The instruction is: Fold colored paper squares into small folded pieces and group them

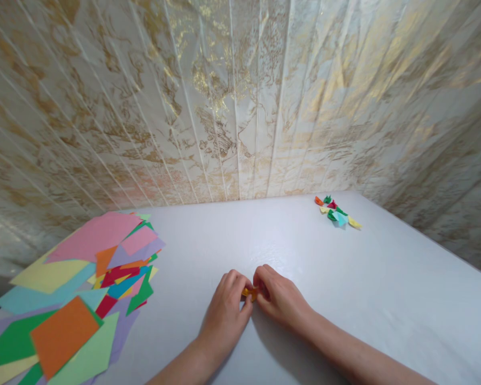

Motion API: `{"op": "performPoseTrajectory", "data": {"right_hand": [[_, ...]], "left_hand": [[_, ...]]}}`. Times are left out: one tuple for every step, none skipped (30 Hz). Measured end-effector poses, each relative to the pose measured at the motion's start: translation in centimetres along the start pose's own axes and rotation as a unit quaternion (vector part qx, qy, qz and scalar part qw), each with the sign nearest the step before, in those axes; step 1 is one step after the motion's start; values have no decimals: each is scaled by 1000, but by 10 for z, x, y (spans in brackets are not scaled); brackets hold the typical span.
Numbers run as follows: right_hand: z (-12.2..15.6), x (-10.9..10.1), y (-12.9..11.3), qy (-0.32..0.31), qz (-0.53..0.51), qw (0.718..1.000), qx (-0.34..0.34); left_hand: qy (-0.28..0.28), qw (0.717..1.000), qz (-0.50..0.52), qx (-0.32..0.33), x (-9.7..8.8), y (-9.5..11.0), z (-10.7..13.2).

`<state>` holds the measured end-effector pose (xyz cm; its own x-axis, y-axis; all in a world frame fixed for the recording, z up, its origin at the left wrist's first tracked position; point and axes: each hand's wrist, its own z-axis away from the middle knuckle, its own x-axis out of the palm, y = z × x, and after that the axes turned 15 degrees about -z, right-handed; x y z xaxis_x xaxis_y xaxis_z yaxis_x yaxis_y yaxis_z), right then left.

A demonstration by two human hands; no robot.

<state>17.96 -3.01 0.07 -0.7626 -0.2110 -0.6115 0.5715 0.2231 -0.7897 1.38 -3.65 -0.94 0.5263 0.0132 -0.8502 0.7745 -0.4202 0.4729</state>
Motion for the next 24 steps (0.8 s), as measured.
{"op": "performPoseTrajectory", "data": {"right_hand": [[0,1,0,1,10,1000,6],[0,1,-1,5,20,1000,13],[0,1,-1,8,30,999,23],[0,0,-2,12,40,999,34],[1,-1,-4,15,51,998,47],[1,-2,-5,17,61,996,59],[1,-3,-6,16,71,995,70],[1,-5,-7,15,81,994,78],[1,-6,-8,12,89,992,84],[1,-6,-9,10,95,992,87],[0,-7,-9,7,99,991,88],[0,-7,-10,5,101,991,88],[0,-7,-10,4,100,991,86],[0,-7,-10,5,99,992,84],[0,-7,-10,8,97,992,83],[0,-7,-11,11,94,992,82],[0,-7,-12,14,92,992,82],[0,-7,-12,16,90,992,83],[0,-7,-13,17,89,992,84],[0,-7,-14,15,89,992,85],[-1,-7,-14,15,91,992,85],[-1,-7,-14,14,95,992,87],[-1,-7,-14,12,101,991,90],[-2,-7,-14,11,107,990,93]], "left_hand": [[-2,1000,2,0,0,0,0],[-3,1000,2,0,-1,0,0],[-4,1000,2,1,-1,0,0],[-4,1000,1,1,-1,0,0],[-4,1000,-1,0,-1,0,0],[-4,1000,-4,-1,0,-1,0],[-3,1000,-8,-1,0,-1,0],[-2,1000,-13,0,0,-1,0],[-1,1000,-19,0,0,-1,0],[0,1000,-27,1,1,-1,0],[-1,999,-34,1,1,-1,0],[-1,999,-40,2,1,-2,1],[-3,999,-45,3,1,-2,1],[-5,999,-48,4,1,-2,1],[-9,999,-51,4,1,-2,1],[-13,999,-51,6,1,-2,1],[-17,998,-52,8,2,-2,0],[-21,998,-50,11,2,-3,0],[-24,998,-49,15,2,-3,0],[-26,998,-46,19,3,-3,0],[-27,998,-44,21,3,-4,0],[-27,998,-43,23,3,-4,0],[-26,998,-42,24,4,-4,0],[-26,998,-43,24,4,-4,0]]}}
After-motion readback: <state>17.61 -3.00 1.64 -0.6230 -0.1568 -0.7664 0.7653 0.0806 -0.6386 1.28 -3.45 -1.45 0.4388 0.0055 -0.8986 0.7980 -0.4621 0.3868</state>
